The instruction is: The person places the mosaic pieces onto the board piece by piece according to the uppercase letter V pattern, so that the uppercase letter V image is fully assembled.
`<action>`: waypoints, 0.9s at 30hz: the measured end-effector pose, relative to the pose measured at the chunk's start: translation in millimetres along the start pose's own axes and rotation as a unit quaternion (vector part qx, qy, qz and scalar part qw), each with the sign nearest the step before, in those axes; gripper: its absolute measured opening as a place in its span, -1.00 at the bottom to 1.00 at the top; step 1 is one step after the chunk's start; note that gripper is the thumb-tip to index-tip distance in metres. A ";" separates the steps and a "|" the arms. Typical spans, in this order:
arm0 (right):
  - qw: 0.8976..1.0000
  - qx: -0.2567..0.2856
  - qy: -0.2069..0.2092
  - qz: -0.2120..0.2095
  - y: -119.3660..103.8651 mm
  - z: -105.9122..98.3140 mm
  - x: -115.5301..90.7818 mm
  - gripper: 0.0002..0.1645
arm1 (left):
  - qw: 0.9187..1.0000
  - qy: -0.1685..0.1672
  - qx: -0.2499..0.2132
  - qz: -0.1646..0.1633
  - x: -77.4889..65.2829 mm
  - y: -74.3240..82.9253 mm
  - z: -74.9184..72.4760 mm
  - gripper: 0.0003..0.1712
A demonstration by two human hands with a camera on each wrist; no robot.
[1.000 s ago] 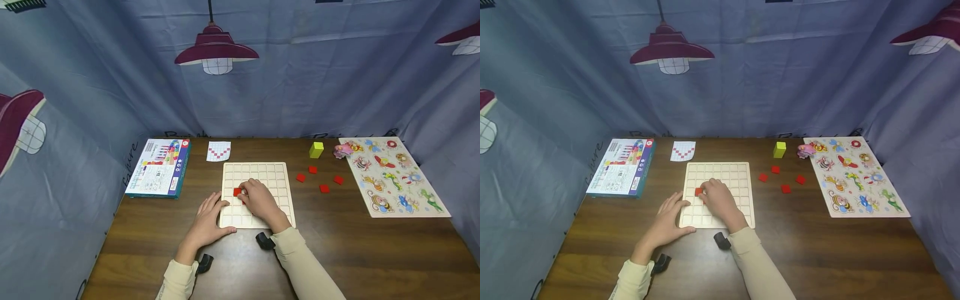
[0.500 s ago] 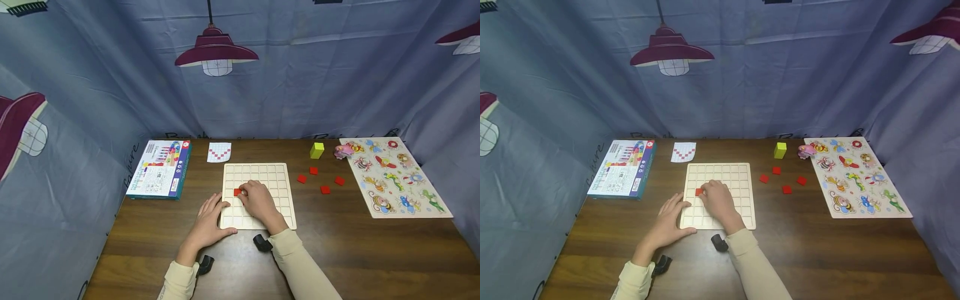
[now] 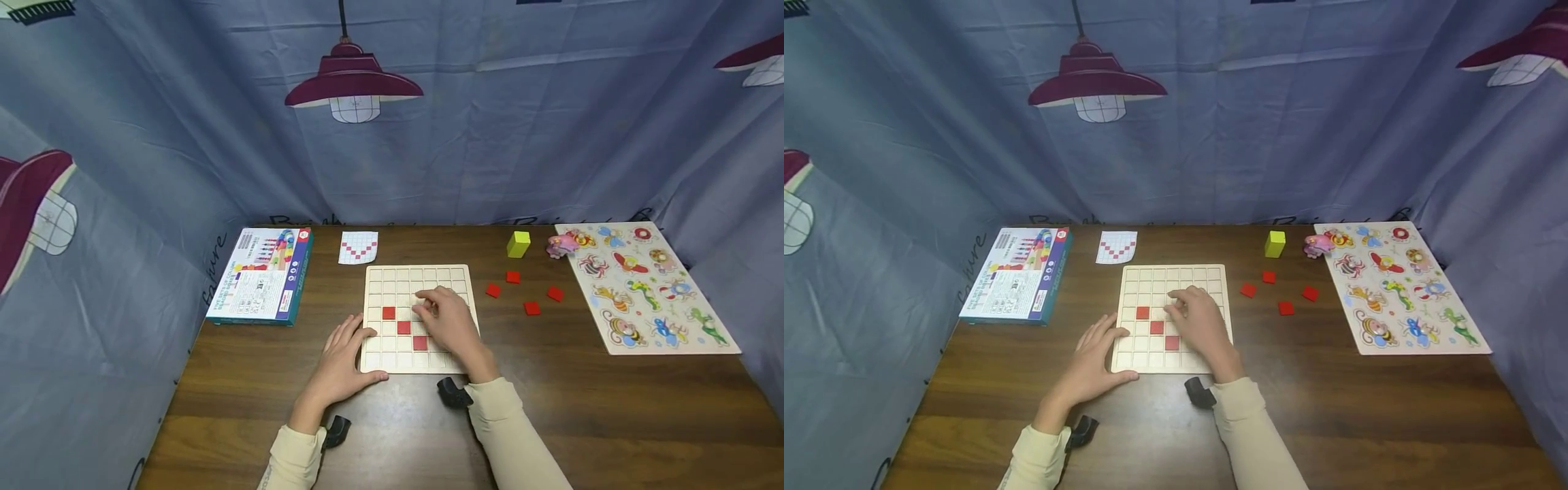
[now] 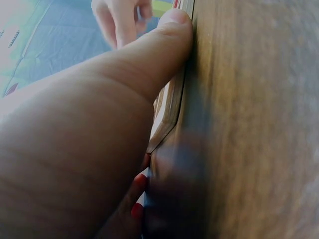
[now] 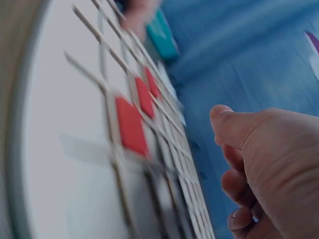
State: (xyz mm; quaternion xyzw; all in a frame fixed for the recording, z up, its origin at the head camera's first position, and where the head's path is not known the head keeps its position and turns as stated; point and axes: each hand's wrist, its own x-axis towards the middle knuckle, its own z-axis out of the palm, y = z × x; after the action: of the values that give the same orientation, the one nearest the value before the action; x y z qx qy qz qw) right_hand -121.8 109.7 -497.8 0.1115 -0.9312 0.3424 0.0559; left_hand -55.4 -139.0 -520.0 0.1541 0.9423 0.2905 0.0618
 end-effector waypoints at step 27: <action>0.965 -0.066 0.136 0.213 142.9 -82.8 -68.9 -0.42 | 1.000 -0.004 -0.006 -0.007 -0.7 -1.7 1.9 -0.09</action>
State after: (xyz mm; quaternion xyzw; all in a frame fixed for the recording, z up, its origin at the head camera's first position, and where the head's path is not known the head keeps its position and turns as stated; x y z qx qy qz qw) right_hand -88.0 281.1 -536.7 -0.1411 -0.9378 0.2958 0.1147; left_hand -54.8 -139.6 -522.5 0.1480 0.9415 0.2948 0.0690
